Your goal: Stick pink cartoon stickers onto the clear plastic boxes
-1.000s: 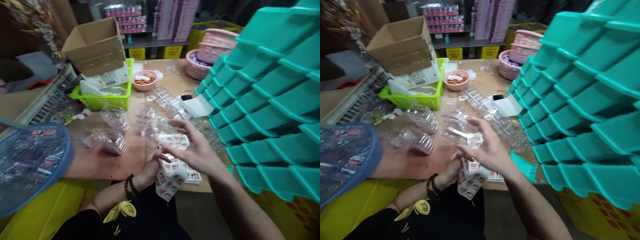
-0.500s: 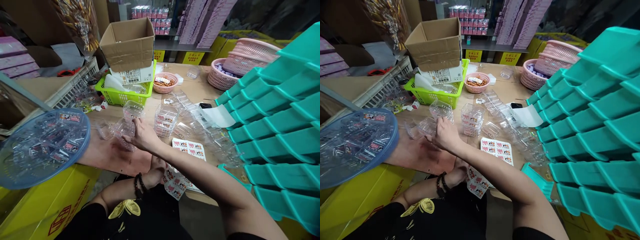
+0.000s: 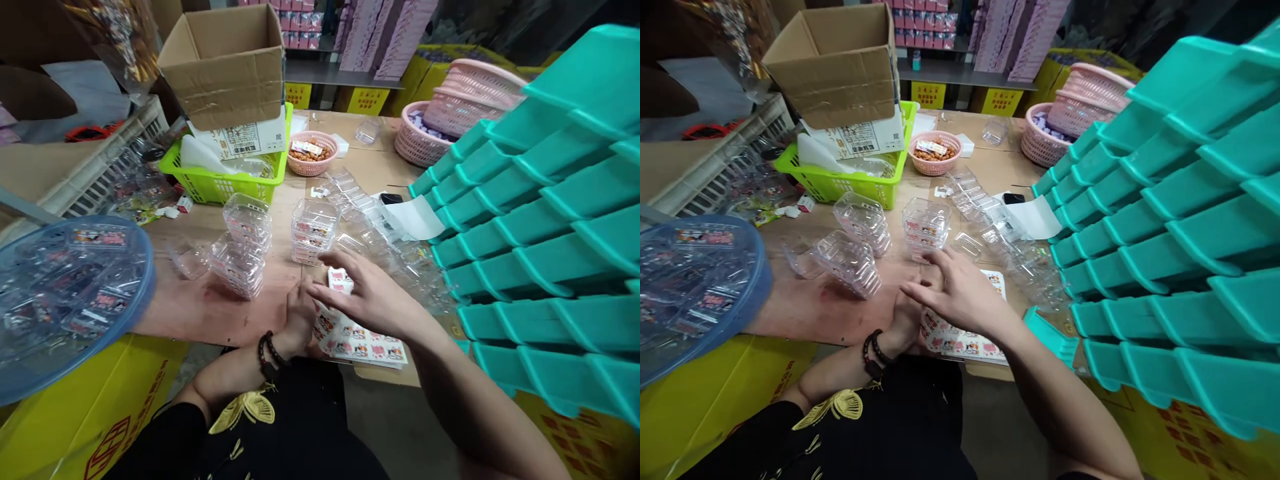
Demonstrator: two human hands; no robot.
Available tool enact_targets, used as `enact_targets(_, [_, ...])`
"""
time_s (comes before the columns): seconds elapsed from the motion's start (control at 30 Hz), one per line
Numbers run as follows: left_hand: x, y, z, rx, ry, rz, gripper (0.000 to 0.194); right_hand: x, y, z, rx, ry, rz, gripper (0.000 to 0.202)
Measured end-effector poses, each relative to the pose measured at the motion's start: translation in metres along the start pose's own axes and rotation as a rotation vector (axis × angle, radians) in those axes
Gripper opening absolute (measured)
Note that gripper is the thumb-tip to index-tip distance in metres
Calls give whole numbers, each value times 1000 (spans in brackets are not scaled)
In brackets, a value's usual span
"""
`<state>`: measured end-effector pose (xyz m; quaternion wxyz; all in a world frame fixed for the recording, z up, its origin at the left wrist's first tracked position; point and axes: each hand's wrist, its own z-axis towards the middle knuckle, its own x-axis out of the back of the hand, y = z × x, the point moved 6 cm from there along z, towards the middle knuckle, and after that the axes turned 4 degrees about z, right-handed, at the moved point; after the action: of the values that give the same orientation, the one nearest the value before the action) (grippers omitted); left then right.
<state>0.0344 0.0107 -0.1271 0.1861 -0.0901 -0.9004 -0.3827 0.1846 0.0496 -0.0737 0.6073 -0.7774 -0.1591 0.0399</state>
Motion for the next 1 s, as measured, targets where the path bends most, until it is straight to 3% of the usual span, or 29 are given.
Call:
enact_targets(0.1, [-5,3,2,-4,4,-6,39,-1,50,-42,-197,-123,126,47])
enact_targets(0.17, [-8,6,5,-10,-10,-21,39,-4,69,-58,-247,-99,174,34])
enact_targets(0.3, [-12,12,9,-12,-17,-45,40,-2,80,-60,-187,-16,167,38])
enact_targets(0.47, [-7,18,13,-64,-31,-84,41,-8,101,-60,-373,-99,619,42])
enact_targets(0.57, [-5,36,17,-230,-224,104,41,-1,104,-68,-377,-20,619,31])
enact_targets(0.7, [-11,63,5,-637,-584,698,67,8,99,-80,-345,-18,378,16])
enact_targets(0.73, [-14,64,1,-690,-652,826,64,8,97,-81,-330,-43,347,16])
enact_targets(0.87, [-23,56,-5,-621,-865,970,17,9,89,-79,-168,-18,250,29])
enact_targets(0.93, [-26,52,-5,-549,-902,958,13,13,82,-77,-32,87,124,28])
enact_targets(1.0, [-28,48,-3,-480,-902,957,14,15,74,-77,101,191,-21,13])
